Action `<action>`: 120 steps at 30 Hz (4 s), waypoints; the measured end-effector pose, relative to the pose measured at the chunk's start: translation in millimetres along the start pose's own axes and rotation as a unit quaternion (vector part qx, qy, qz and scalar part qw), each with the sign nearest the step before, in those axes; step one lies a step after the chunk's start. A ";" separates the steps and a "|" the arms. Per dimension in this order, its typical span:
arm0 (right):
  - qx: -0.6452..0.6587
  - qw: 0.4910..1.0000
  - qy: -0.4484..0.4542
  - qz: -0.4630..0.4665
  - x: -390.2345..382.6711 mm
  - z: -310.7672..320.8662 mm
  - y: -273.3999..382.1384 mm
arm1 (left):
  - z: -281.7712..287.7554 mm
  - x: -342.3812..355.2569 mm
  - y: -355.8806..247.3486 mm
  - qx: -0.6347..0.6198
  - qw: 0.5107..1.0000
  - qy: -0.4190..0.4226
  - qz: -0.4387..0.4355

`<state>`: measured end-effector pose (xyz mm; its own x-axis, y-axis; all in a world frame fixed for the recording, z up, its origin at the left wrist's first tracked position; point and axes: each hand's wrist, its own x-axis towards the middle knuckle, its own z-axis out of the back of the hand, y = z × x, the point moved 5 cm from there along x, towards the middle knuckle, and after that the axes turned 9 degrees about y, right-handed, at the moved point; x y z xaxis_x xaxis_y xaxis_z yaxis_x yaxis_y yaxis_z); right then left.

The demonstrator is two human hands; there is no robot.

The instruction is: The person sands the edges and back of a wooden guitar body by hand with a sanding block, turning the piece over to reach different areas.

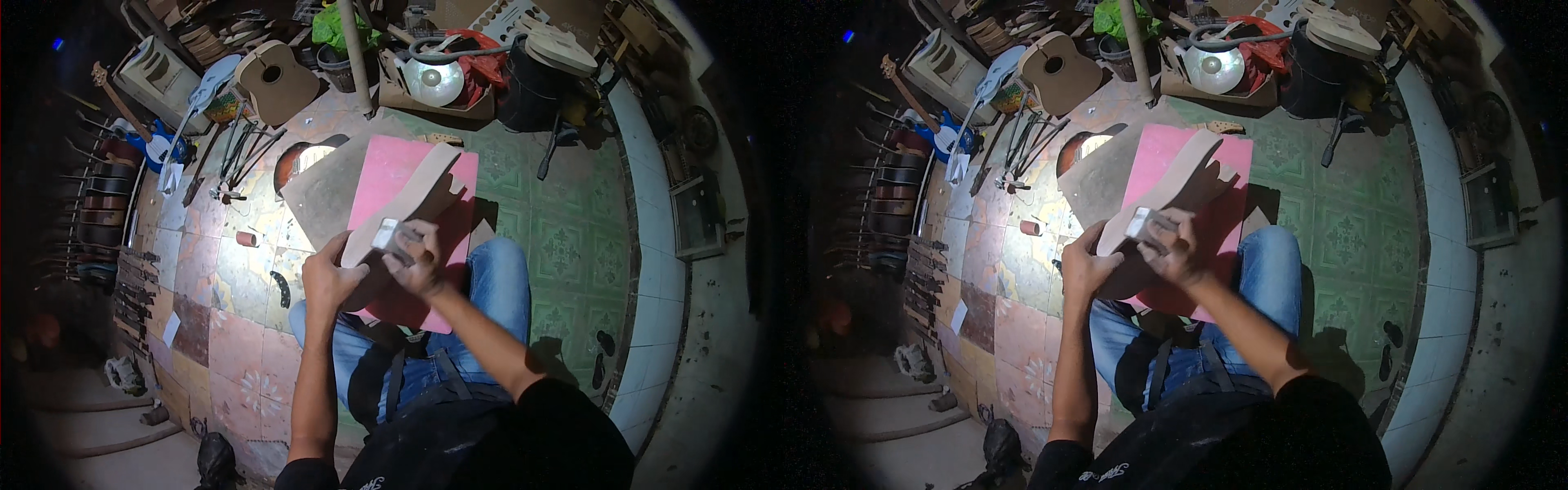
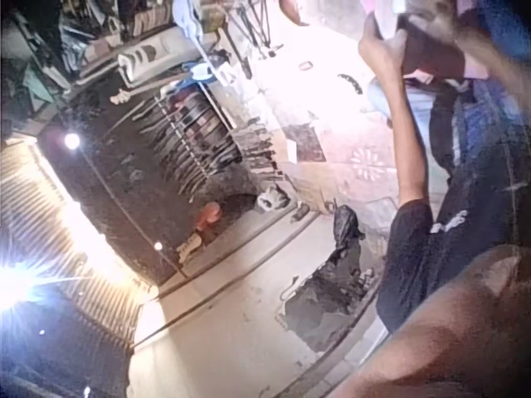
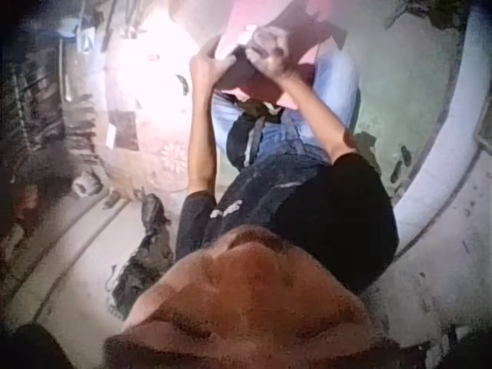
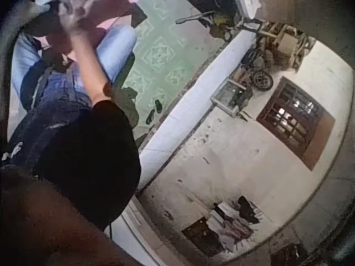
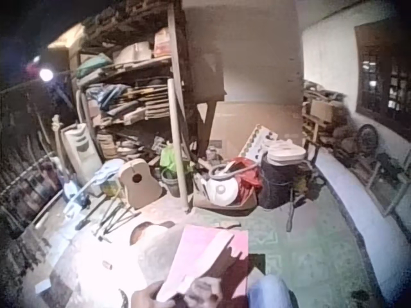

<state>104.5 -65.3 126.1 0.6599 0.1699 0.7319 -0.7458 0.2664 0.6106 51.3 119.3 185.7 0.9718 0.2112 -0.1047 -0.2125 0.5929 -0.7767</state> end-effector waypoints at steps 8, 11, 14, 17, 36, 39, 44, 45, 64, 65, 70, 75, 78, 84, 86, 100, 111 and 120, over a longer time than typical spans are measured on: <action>-0.161 0.953 -0.169 -0.193 111.1 119.8 -136.3 | -14.3 -11.7 -15.3 0.027 1.000 -0.003 -0.014; 0.008 0.956 -0.194 -0.219 57.9 125.6 -141.0 | -16.4 -19.9 -26.8 0.053 0.995 -0.041 -0.071; 0.097 0.929 -0.169 -0.314 -12.3 104.3 -103.5 | -17.1 -27.6 -49.3 0.217 0.966 -0.049 -0.129; 0.112 0.921 -0.074 -0.365 -91.6 87.2 -96.0 | -51.6 -25.7 -81.3 0.413 0.907 -0.054 -0.066; 0.249 0.749 0.090 -0.607 -226.2 -11.4 -169.3 | -142.9 42.7 -66.9 0.448 0.884 -0.042 -0.125; 0.134 0.748 0.141 -0.635 -237.3 3.6 -179.2 | -93.6 -3.3 -97.3 0.424 0.895 0.010 -0.138; 0.074 0.677 0.313 -0.661 -165.2 19.4 -107.7 | -43.6 -50.5 -92.6 0.318 0.939 -0.015 -0.134; 0.089 0.679 0.292 -0.667 -171.1 19.5 -112.9 | -46.3 -53.3 -90.0 0.314 0.940 -0.011 -0.135; 0.273 0.736 0.119 -0.608 -141.3 54.9 -108.8 | -54.4 -23.9 -82.9 0.292 0.951 0.034 -0.096; 0.270 0.771 0.056 -0.573 -118.6 67.5 -93.6 | -48.5 -31.5 -77.6 0.248 0.963 0.012 -0.107; 0.176 0.917 0.037 -0.356 -21.5 117.0 -12.4 | -43.7 -45.5 -71.9 0.236 0.972 0.003 -0.017; -0.097 0.961 0.200 -0.165 31.4 81.4 37.6 | -54.6 -50.8 -72.5 0.218 0.974 0.054 0.018; -0.115 0.954 0.203 -0.190 38.4 76.8 22.2 | -61.7 -54.2 -73.2 0.200 0.979 0.040 -0.005; -0.105 0.949 0.182 -0.235 31.7 74.6 26.5 | -55.6 -52.2 -74.6 0.184 0.983 0.028 -0.010; -0.106 0.955 0.169 -0.218 47.6 66.9 26.0 | -54.1 -51.0 -72.2 0.194 0.981 0.020 -0.010; -0.086 0.965 0.141 -0.205 26.8 79.3 33.6 | -52.2 -40.6 -69.5 0.186 0.982 0.037 0.014; -0.147 0.959 0.122 -0.208 52.4 77.3 18.7 | -59.8 -60.9 -84.1 0.170 0.983 -0.010 -0.071; -0.186 0.952 0.153 -0.189 57.4 75.8 21.8 | -57.6 -56.9 -77.3 0.174 0.984 -0.007 -0.041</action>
<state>119.2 -121.6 204.4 0.9130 0.2486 0.3235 -0.4031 0.6714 0.6219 18.3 16.7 216.0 0.9861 0.1615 -0.0401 -0.1584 0.8376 -0.5227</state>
